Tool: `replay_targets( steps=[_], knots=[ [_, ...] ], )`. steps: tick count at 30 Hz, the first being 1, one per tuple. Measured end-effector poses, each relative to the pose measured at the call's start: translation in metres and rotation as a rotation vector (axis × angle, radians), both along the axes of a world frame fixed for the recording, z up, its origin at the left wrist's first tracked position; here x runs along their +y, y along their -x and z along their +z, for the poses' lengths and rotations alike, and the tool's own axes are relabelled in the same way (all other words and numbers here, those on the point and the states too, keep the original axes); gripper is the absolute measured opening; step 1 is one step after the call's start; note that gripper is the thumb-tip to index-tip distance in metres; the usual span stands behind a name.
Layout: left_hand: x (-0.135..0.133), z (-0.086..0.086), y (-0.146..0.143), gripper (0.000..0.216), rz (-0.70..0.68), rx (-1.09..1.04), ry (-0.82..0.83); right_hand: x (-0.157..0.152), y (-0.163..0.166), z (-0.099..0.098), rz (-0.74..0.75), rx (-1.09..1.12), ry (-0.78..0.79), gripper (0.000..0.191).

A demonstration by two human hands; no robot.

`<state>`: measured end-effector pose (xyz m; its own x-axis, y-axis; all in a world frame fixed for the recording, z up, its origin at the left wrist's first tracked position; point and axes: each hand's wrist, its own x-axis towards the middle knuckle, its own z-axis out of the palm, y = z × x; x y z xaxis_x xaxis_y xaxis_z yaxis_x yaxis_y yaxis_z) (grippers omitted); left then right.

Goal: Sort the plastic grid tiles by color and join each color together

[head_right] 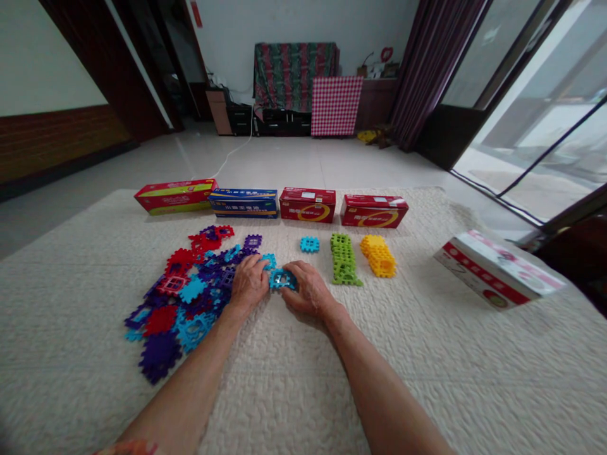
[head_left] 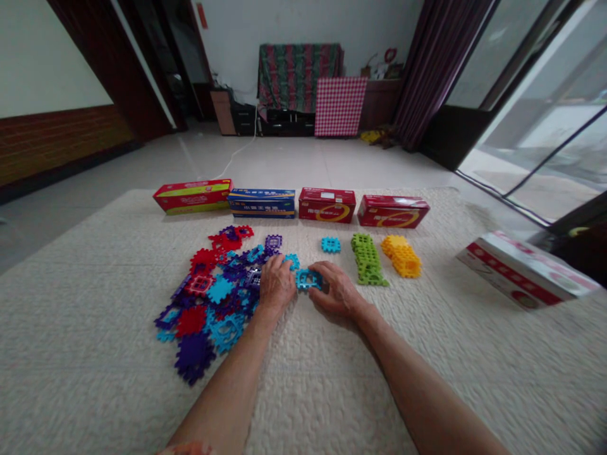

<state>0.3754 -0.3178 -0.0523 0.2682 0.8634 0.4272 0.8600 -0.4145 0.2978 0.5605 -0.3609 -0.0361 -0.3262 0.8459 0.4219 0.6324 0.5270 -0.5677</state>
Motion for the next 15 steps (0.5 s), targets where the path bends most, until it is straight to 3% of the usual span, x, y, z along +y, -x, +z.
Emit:
replay_targets(
  steps=[15],
  knots=[
    [0.0005,-0.0025,-0.0005,0.032,-0.001,-0.022,-0.013,-0.0024,0.0033,0.0004,-0.007,-0.089,-0.028,0.055]
  ],
)
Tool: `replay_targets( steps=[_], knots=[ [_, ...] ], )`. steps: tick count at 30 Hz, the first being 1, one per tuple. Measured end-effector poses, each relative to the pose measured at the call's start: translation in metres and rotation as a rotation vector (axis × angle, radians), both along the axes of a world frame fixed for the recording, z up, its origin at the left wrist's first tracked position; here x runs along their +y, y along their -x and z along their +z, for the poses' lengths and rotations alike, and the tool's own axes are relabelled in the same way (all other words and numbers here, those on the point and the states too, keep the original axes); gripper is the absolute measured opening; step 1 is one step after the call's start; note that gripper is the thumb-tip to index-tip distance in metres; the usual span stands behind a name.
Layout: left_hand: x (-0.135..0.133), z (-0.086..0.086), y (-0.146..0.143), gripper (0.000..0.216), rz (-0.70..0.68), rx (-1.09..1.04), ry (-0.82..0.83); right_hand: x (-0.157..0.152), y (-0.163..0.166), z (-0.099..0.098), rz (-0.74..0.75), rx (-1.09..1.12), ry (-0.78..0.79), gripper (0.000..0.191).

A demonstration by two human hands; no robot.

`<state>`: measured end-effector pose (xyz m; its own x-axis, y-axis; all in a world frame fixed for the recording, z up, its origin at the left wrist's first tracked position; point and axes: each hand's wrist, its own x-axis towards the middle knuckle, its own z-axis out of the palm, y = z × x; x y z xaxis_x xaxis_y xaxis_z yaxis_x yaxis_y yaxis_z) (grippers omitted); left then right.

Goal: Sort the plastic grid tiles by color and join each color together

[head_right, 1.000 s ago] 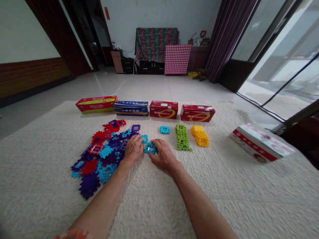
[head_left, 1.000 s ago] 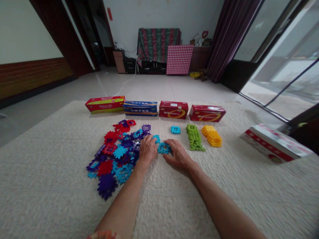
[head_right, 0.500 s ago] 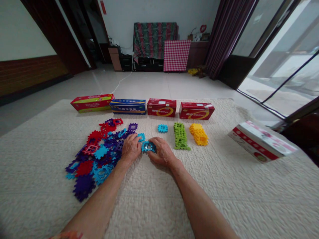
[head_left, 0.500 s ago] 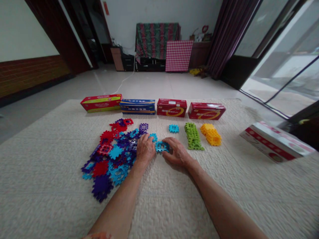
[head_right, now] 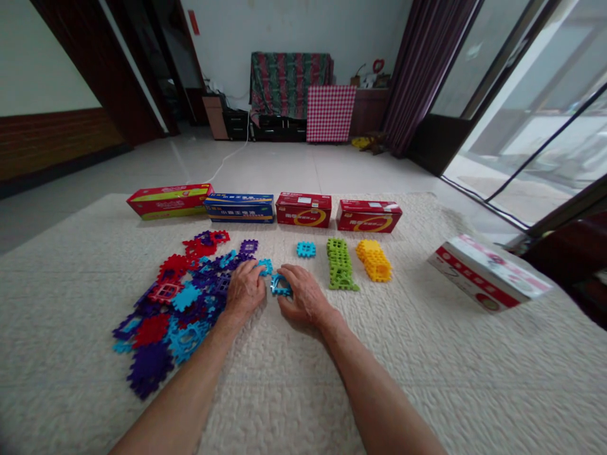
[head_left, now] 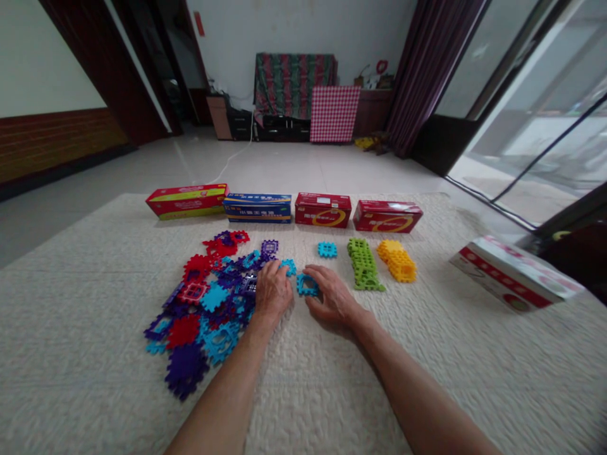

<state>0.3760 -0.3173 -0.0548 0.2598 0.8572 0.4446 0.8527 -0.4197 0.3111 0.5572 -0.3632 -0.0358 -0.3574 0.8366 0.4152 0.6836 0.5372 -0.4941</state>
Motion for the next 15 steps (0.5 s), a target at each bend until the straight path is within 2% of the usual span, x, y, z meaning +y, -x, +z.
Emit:
replay_targets(
  steps=[5,10,15],
  knots=[
    [-0.0006,-0.0001,-0.0007,0.031,0.019,0.000,-0.022,-0.0014,0.0031,0.0029,-0.023,-0.016,0.033,0.043],
    [-0.0006,0.0018,-0.0019,0.029,0.038,-0.021,-0.048,-0.0018,0.0041,0.0066,-0.037,-0.031,0.053,0.043],
    [-0.0006,0.0047,-0.0045,0.031,0.003,-0.051,-0.077,0.0034,0.0063,0.0093,-0.055,-0.152,0.083,0.047]
  ],
)
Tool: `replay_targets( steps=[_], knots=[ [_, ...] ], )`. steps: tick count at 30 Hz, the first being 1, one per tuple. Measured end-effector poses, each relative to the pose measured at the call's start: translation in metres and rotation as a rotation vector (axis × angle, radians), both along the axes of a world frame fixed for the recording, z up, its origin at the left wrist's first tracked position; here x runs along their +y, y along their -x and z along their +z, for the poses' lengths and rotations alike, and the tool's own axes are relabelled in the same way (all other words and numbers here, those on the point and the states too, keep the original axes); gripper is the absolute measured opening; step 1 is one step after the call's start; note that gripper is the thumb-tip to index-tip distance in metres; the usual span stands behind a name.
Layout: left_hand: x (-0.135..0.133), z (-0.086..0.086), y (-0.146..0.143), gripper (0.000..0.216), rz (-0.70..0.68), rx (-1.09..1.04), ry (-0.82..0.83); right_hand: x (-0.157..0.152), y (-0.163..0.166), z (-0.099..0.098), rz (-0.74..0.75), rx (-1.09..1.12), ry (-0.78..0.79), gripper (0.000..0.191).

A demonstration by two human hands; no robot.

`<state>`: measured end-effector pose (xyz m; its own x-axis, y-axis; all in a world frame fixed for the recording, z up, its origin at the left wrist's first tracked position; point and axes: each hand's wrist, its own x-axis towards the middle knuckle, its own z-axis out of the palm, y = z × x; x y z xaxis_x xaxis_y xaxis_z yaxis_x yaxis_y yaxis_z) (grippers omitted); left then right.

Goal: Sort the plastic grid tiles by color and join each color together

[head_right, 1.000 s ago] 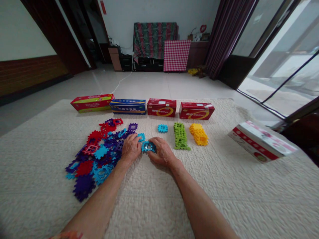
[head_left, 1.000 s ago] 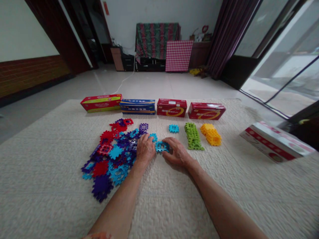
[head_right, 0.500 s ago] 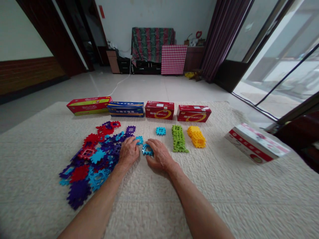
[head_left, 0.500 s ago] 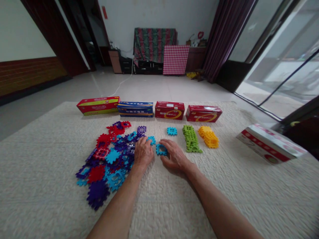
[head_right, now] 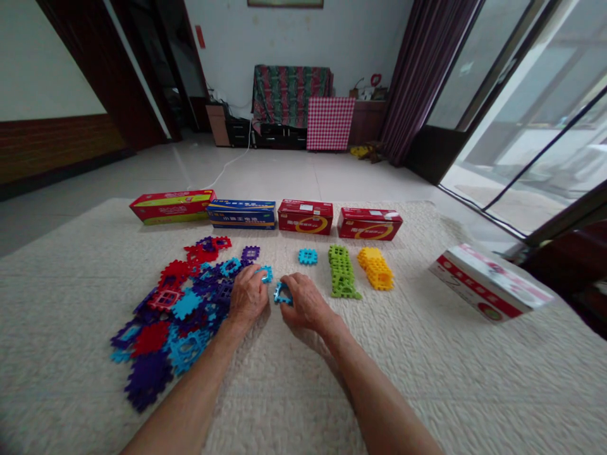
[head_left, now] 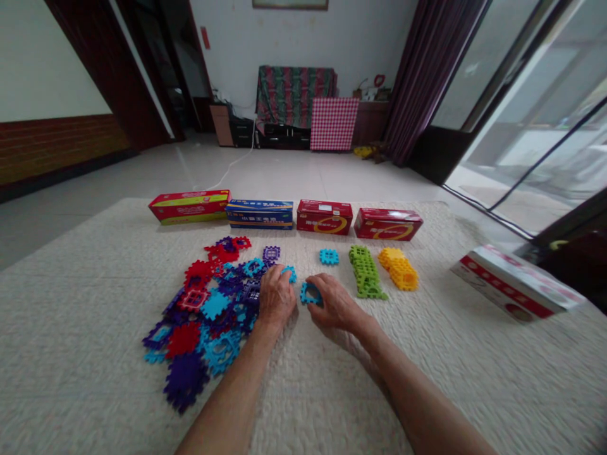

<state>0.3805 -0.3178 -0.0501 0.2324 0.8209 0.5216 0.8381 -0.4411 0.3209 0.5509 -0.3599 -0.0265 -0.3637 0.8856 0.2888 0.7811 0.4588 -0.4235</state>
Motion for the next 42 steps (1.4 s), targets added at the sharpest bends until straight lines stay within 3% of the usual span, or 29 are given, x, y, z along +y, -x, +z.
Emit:
replay_targets(
  steps=[6,9,13,25,28,31,35,39,42],
  knots=[
    [0.002,0.002,0.000,0.030,0.025,-0.071,-0.014,0.031,-0.017,0.016,0.036,-0.064,-0.045,0.049],
    [0.005,0.002,0.001,0.030,0.022,-0.122,-0.018,0.060,-0.037,0.028,-0.030,-0.098,-0.087,0.052],
    [0.006,0.005,0.002,0.030,0.052,-0.155,0.013,0.089,-0.061,0.034,-0.101,-0.178,-0.033,0.054],
    [0.007,0.006,0.003,0.030,0.091,-0.128,0.068,0.102,-0.073,0.026,-0.095,-0.332,0.028,0.057],
    [0.008,0.006,0.003,0.032,0.123,-0.191,0.047,0.092,-0.066,0.033,-0.088,-0.318,-0.031,0.059],
    [0.010,0.005,0.004,0.033,0.155,-0.294,-0.007,0.076,-0.043,0.036,0.039,-0.163,-0.099,0.056],
    [0.011,0.004,0.005,0.032,0.135,-0.318,-0.040,0.063,0.002,0.019,0.241,-0.017,-0.099,0.051],
    [0.013,0.002,0.007,0.031,0.129,-0.332,-0.036,0.063,0.028,-0.005,0.252,-0.005,-0.072,0.049],
    [0.015,0.001,0.008,0.030,0.133,-0.345,-0.035,0.061,0.026,-0.006,0.239,-0.001,-0.068,0.035]
  ],
)
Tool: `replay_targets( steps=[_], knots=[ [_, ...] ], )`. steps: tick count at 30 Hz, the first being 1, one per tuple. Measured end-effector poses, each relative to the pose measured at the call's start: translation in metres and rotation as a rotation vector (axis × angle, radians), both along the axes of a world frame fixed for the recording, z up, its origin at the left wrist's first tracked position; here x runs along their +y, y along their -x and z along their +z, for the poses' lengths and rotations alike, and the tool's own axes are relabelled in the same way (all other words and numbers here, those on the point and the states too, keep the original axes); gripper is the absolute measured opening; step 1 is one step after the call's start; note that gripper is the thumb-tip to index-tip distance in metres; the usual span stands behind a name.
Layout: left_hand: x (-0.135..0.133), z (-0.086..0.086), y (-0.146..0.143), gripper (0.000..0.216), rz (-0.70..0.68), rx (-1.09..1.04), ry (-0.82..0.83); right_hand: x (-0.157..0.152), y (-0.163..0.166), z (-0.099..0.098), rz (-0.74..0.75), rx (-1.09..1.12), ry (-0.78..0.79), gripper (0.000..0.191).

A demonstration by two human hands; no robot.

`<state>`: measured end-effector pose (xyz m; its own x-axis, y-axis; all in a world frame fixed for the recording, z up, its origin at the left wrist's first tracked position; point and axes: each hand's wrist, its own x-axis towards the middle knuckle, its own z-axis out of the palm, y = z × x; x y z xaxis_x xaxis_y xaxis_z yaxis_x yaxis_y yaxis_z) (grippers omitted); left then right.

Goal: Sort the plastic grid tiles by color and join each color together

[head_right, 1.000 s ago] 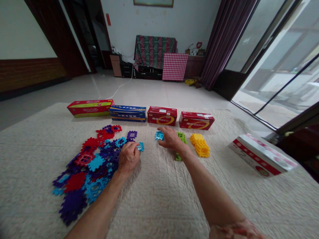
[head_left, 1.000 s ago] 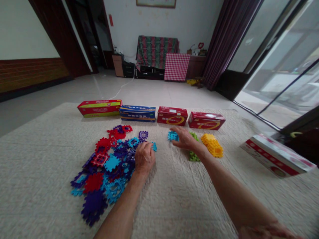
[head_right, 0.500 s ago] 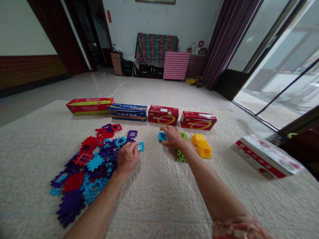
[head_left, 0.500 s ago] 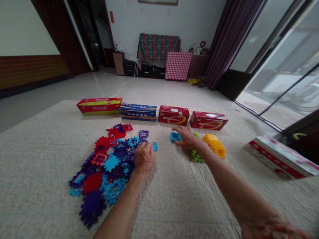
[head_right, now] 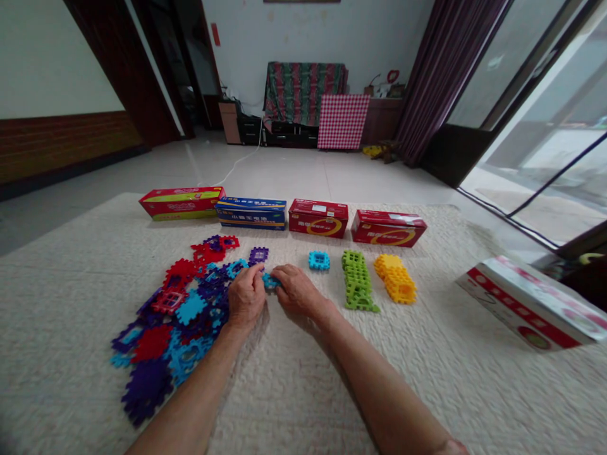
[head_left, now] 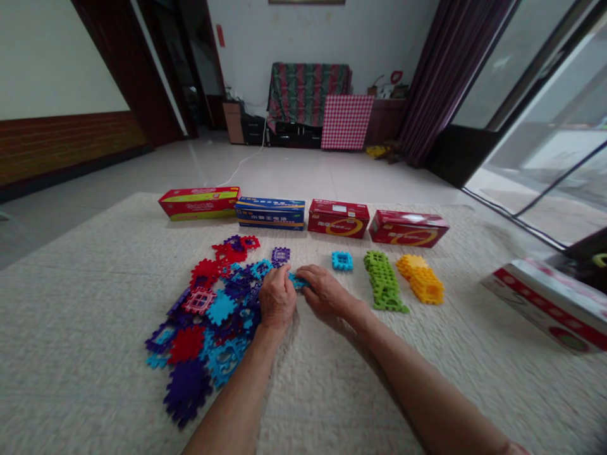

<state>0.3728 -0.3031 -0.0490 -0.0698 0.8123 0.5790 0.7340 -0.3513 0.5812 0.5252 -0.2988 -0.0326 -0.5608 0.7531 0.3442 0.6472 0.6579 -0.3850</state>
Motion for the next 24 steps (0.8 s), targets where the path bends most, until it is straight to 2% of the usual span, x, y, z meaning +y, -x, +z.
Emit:
replay_targets(
  steps=[3,6,9,12,19,24],
  knots=[
    [0.001,-0.001,0.001,0.030,-0.003,-0.007,-0.005,-0.009,-0.014,0.014,-0.025,-0.059,0.074,0.021],
    [0.001,-0.003,0.000,0.030,-0.024,0.004,-0.015,-0.019,-0.030,0.027,-0.141,-0.117,0.207,0.020],
    [0.000,-0.004,-0.001,0.031,-0.056,0.030,-0.027,-0.022,-0.041,0.026,-0.245,-0.129,0.260,0.031],
    [-0.001,-0.004,-0.002,0.031,-0.088,0.056,-0.020,-0.022,-0.045,0.018,-0.307,-0.135,0.185,0.038],
    [-0.002,-0.002,-0.003,0.029,-0.094,0.076,0.004,-0.026,-0.044,0.018,-0.062,-0.132,0.126,0.056],
    [-0.003,-0.003,-0.003,0.030,-0.124,0.151,0.040,-0.027,-0.039,0.020,-0.056,-0.145,0.136,0.044]
  ],
)
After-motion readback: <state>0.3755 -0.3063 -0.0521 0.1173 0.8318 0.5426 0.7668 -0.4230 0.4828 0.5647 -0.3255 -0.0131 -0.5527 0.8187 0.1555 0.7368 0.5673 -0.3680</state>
